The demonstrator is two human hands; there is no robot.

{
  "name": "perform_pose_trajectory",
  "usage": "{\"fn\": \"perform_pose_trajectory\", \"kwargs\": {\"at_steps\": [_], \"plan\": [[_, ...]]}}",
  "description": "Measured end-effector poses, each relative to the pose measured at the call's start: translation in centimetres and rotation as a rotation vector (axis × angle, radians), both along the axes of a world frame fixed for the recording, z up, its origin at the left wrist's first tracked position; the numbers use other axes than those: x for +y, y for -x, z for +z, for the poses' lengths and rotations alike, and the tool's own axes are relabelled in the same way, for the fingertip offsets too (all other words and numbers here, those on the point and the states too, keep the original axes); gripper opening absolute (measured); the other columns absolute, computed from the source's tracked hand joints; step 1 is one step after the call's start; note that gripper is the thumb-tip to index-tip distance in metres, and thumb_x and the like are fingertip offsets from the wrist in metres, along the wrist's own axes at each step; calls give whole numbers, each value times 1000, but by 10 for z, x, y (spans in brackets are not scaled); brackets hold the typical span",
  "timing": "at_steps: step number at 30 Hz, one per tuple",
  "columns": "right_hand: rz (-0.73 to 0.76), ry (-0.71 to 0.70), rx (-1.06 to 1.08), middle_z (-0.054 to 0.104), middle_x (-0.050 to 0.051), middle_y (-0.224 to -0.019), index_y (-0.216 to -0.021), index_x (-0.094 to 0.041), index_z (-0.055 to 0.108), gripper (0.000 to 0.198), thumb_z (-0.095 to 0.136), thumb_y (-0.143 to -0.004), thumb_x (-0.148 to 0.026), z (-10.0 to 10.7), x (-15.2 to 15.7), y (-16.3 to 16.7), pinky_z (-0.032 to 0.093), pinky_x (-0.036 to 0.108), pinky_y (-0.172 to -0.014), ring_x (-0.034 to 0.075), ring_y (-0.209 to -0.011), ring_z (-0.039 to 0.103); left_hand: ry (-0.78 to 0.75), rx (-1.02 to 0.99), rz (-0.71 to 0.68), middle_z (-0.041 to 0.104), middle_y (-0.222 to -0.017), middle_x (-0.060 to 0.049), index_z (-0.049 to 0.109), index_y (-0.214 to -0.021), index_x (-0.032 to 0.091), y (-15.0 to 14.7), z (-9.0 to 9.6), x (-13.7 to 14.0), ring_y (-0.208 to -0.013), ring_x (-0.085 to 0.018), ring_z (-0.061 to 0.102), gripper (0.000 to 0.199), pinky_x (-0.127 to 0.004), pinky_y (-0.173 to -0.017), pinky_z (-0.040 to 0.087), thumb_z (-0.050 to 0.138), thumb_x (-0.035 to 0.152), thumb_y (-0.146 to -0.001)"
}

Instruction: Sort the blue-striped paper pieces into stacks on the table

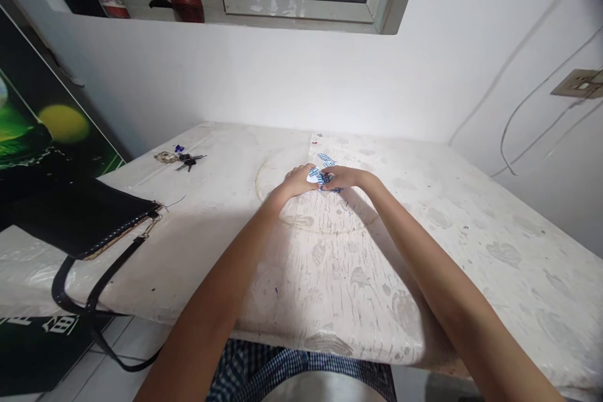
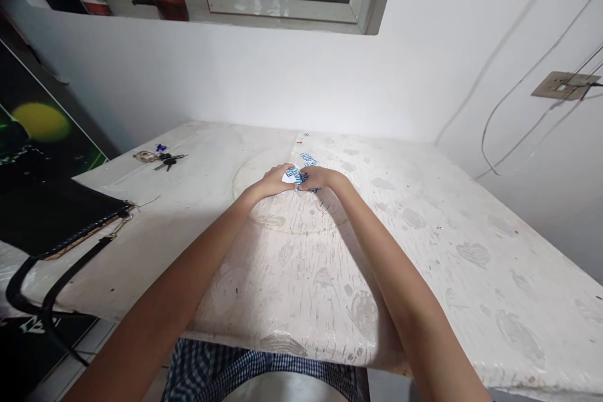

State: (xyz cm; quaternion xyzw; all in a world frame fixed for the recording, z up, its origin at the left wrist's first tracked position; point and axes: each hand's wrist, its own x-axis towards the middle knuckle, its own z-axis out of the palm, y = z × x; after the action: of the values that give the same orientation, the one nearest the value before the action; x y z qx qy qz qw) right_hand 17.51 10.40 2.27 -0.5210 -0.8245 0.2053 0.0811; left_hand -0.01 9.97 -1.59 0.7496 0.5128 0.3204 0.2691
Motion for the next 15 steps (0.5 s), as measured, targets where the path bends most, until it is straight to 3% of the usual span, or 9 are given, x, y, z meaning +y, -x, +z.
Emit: {"fn": "perform_pose_trajectory", "kwargs": {"at_steps": [5,9,11,15], "plan": [[10,-16,-2,65,12,-98,-102,-15,60,50,72,-53,-15,-6,-1,17,47,36,-76,30,-92,60,-65,-29,-108,59,-112,-5,52,-113,20,-11,-6,1,-106,-21,53,58,-29,-89,40,64,9,-58],[-14,-40,59,65,10,-94,-109,-12,55,59,72,-52,-15,-7,0,14,49,30,-69,24,-85,61,-116,-130,-91,62,-97,-3,51,-116,19,-15,-9,1,-92,-19,58,66,-28,-82,44,63,2,-53],[-36,-60,93,66,7,-85,-101,-12,59,48,69,-54,-14,-7,2,11,48,28,-64,22,-78,62,-160,-182,-72,63,-87,-1,57,-108,18,-17,-9,1,-84,-17,59,58,-27,-79,45,61,1,-53],[-50,-130,178,68,4,-79,-82,-13,64,21,61,-61,-12,-4,5,6,48,27,-68,20,-76,62,-228,-236,-1,63,-75,-1,63,-72,16,-20,-4,2,-79,-16,59,22,-27,-79,45,55,0,-60]]}}
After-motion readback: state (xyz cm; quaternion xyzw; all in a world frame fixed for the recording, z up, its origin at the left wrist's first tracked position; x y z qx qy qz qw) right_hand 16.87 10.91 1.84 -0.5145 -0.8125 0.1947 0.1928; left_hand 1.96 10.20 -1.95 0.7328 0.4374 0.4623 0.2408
